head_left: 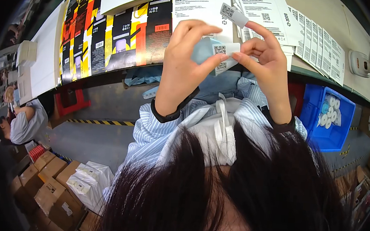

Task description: Applying QR code labels to small white product boxes and organizing label sheets.

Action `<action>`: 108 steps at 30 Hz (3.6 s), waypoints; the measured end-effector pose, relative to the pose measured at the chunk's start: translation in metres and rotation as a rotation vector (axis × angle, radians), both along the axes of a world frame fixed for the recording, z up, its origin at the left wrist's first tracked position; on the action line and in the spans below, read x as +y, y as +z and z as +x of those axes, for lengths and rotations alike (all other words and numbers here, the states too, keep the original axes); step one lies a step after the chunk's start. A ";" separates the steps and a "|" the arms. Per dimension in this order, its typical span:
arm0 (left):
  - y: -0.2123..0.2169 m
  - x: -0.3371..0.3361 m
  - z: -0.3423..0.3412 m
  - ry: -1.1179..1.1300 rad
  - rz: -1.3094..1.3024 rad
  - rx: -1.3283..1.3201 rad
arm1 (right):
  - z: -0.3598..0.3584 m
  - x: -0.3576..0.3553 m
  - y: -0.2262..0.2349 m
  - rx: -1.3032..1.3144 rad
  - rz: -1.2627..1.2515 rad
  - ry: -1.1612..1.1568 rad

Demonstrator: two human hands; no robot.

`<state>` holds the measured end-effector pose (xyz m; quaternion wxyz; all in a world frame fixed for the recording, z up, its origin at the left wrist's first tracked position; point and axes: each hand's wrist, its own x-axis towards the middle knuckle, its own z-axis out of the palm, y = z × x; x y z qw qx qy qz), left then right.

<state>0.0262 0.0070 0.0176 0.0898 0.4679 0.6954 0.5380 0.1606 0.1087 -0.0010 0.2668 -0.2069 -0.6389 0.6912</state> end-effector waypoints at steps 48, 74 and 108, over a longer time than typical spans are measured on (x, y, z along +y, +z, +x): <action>-0.052 -0.009 -0.042 -0.332 -0.163 -0.258 | -0.096 0.031 -0.039 -0.283 0.246 -0.247; -0.055 -0.008 -0.041 -0.319 -0.147 -0.262 | -0.095 0.025 -0.036 -0.373 0.312 -0.295; -0.023 -0.050 -0.047 -0.644 -0.103 -0.291 | -0.011 0.049 -0.018 -0.002 1.258 -0.317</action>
